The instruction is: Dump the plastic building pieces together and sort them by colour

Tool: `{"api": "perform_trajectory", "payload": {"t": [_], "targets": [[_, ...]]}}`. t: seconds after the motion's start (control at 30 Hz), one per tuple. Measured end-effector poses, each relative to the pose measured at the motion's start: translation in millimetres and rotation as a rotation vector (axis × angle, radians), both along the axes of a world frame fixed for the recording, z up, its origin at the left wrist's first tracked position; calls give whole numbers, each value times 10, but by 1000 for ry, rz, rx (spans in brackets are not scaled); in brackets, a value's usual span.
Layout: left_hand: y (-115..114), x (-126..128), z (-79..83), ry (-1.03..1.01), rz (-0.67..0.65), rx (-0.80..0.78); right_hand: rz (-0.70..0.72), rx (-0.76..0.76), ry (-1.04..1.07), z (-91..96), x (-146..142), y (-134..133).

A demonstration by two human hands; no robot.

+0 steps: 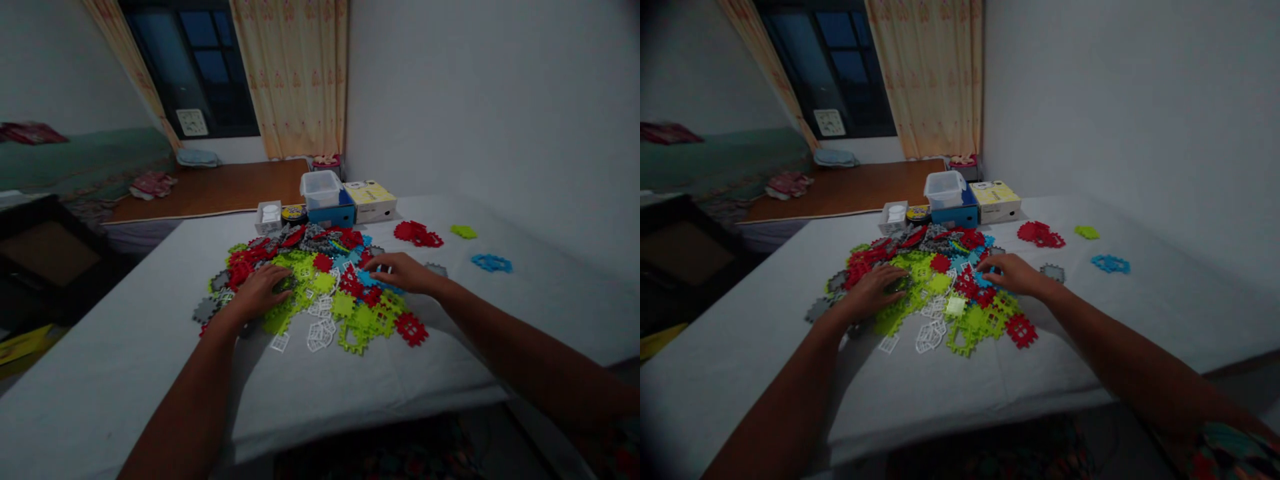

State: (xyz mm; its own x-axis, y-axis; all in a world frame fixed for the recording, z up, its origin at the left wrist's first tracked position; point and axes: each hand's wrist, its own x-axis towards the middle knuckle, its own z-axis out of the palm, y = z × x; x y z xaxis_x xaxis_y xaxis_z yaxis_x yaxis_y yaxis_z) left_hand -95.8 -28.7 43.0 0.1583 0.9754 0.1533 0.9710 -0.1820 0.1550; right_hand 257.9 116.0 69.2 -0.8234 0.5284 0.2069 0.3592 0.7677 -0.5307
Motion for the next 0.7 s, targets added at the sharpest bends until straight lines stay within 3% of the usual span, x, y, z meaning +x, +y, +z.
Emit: {"api": "perform_trajectory", "payload": {"t": [0.13, 0.3, 0.53, 0.7], "targets": [[-75, 21, 86, -55, -63, -31, 100, 77, -14, -55, -430, -124], [-147, 32, 184, -99, -81, -77, 117, 164, -64, -112, -970, -98], [-87, -29, 86, -37, 34, 67, -13, 458, -170, -60, -1629, 63], [-66, -39, 63, 27, 41, 121, 12, 604, -233, -93, -1899, 85]]}}
